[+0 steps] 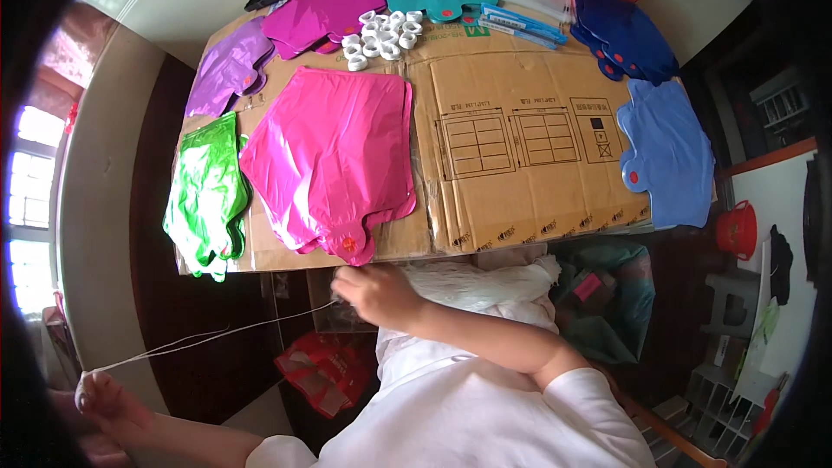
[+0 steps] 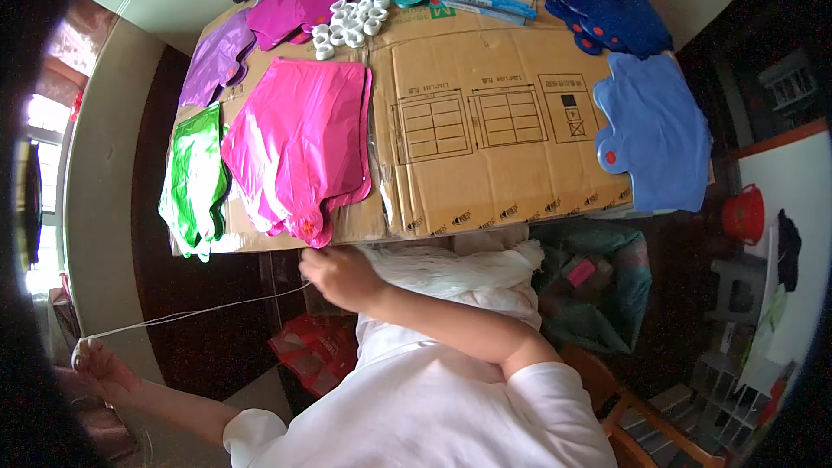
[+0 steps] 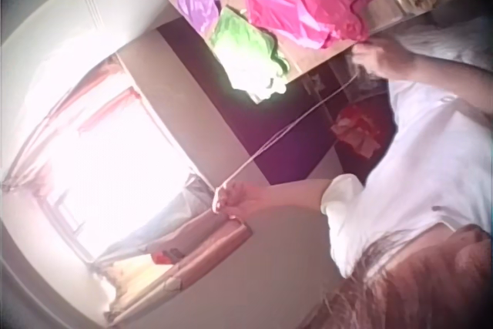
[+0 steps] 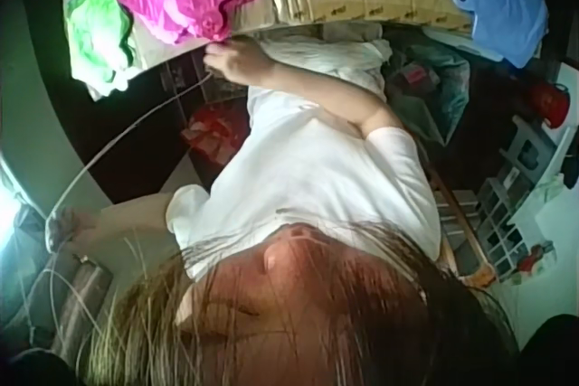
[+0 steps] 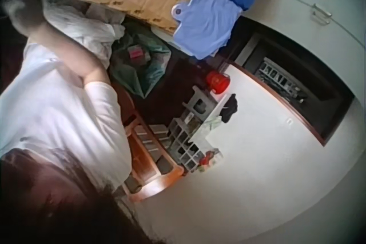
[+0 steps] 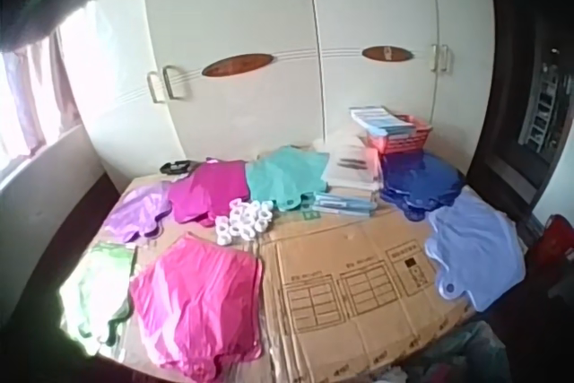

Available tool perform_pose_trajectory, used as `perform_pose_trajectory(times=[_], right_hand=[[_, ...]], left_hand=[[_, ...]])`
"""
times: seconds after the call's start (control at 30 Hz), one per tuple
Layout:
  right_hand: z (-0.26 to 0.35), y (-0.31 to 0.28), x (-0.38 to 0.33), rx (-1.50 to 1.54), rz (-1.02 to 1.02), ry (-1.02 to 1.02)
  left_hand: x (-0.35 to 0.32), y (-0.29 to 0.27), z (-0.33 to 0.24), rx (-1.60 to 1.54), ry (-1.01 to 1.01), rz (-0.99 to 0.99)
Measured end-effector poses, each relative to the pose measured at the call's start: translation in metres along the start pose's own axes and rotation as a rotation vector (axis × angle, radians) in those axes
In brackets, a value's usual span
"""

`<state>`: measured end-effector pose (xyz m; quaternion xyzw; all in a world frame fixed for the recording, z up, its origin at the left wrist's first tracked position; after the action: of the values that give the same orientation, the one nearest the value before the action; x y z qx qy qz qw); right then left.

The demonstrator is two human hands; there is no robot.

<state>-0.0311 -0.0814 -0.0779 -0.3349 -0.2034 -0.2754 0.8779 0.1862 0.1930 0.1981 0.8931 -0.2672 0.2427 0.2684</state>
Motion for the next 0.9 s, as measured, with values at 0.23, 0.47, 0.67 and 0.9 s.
perform_pose_trajectory(times=[0.23,0.47,0.67,0.9], right_hand=[[0.088,0.028,0.063,0.51,0.048,-0.122],[0.18,-0.003,0.087,1.203,0.007,-0.502],[0.204,-0.05,0.162,0.969,-0.259,-0.677],[0.169,-0.158,0.211,0.394,0.238,-0.723]], left_hand=[[-0.016,0.008,0.013,0.106,-0.044,0.115],[-0.027,0.008,0.024,0.2,0.031,0.078],[-0.029,0.032,0.026,0.081,-0.054,0.204],[-0.016,0.043,0.029,0.0,-0.071,0.357]])
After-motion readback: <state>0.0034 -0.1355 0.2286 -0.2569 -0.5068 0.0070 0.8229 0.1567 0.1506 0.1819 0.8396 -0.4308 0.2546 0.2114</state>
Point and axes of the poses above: each hand's wrist, its own x-axis towards the middle knuckle, its own y-axis out of the palm, z = x × y, the point moved 2 cm from there along x, towards the middle knuckle, and after that the axes turned 11 degrees about x, right-handed, at the moved point
